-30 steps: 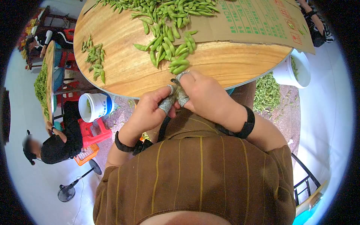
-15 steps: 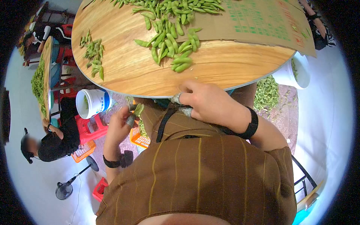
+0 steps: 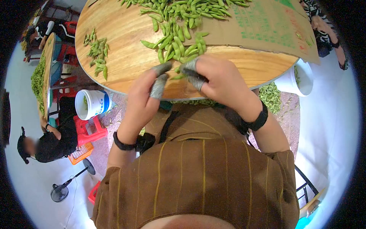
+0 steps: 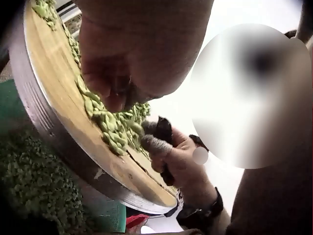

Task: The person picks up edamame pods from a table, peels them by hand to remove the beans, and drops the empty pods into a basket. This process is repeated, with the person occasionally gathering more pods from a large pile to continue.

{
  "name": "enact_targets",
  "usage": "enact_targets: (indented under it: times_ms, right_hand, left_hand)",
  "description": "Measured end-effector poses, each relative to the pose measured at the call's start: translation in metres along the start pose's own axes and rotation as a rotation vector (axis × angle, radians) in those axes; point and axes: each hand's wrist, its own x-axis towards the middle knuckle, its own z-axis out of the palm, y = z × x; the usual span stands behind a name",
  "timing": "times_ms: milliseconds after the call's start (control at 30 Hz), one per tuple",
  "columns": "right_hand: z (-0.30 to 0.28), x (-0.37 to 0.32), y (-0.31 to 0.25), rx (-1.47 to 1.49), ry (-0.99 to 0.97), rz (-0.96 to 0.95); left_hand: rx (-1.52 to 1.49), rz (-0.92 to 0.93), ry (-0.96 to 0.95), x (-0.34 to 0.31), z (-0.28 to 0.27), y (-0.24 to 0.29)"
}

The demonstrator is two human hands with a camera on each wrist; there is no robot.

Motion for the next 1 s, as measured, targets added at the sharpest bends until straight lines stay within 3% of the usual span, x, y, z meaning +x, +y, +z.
enact_targets:
  times_ms: [33,100,133,200,233,300,400,467,633,733,833,900,933,967,1000]
  right_hand:
    - [-0.003,-0.004,-0.002,0.025,-0.015,-0.04]
    - [-0.007,-0.008,-0.003,0.055,-0.007,-0.097]
    - [-0.009,-0.009,-0.005,0.052,-0.002,-0.093]
    - [-0.009,-0.011,-0.013,0.07,0.108,0.142]
    - [-0.006,-0.013,-0.012,0.074,0.114,0.142]
    - [0.002,-0.017,-0.009,0.396,0.03,0.284]
    - [0.001,-0.019,-0.017,0.646,-0.137,0.422]
    - [0.015,-0.024,-0.006,0.654,-0.083,0.332]
    - [0.003,-0.021,-0.017,0.73,-0.167,0.473]
    - [-0.001,-0.02,-0.02,0.799,-0.172,0.489]
    - [-0.002,-0.02,-0.019,0.829,-0.21,0.57]
    - [-0.002,-0.018,-0.019,0.879,-0.221,0.626]
    - [-0.002,-0.017,-0.019,0.931,-0.233,0.682]
    - [-0.001,-0.017,-0.017,0.931,-0.232,0.684]
    - [0.0,-0.016,-0.014,1.116,-0.243,0.765]
  left_hand:
    - [-0.004,0.003,0.001,0.005,0.0,-0.001]
    - [-0.56,-0.451,-0.641,0.013,-0.002,-0.001]
    - [-0.56,-0.446,-0.648,0.015,0.0,0.0]
    - [-0.86,-0.705,-0.55,0.015,0.0,0.003]
    - [-0.853,-0.705,-0.555,0.014,0.001,0.005]
    - [-0.897,-0.719,-0.382,0.012,0.004,0.008]
    - [-0.9,-0.759,-0.31,0.009,0.009,0.014]
    - [-0.874,-0.757,-0.334,0.009,0.008,0.014]
    - [-0.807,-0.729,-0.366,0.008,0.009,0.016]
    - [-0.882,-0.747,-0.291,0.005,0.014,0.011]
    - [-0.79,-0.705,-0.308,0.002,0.018,0.008]
    - [-0.135,-0.176,-0.207,-0.003,0.023,0.004]
    - [-0.137,-0.178,-0.209,-0.004,0.024,0.004]
    - [0.005,-0.053,-0.186,-0.005,0.025,0.004]
    - [0.147,0.072,-0.163,-0.005,0.025,0.004]
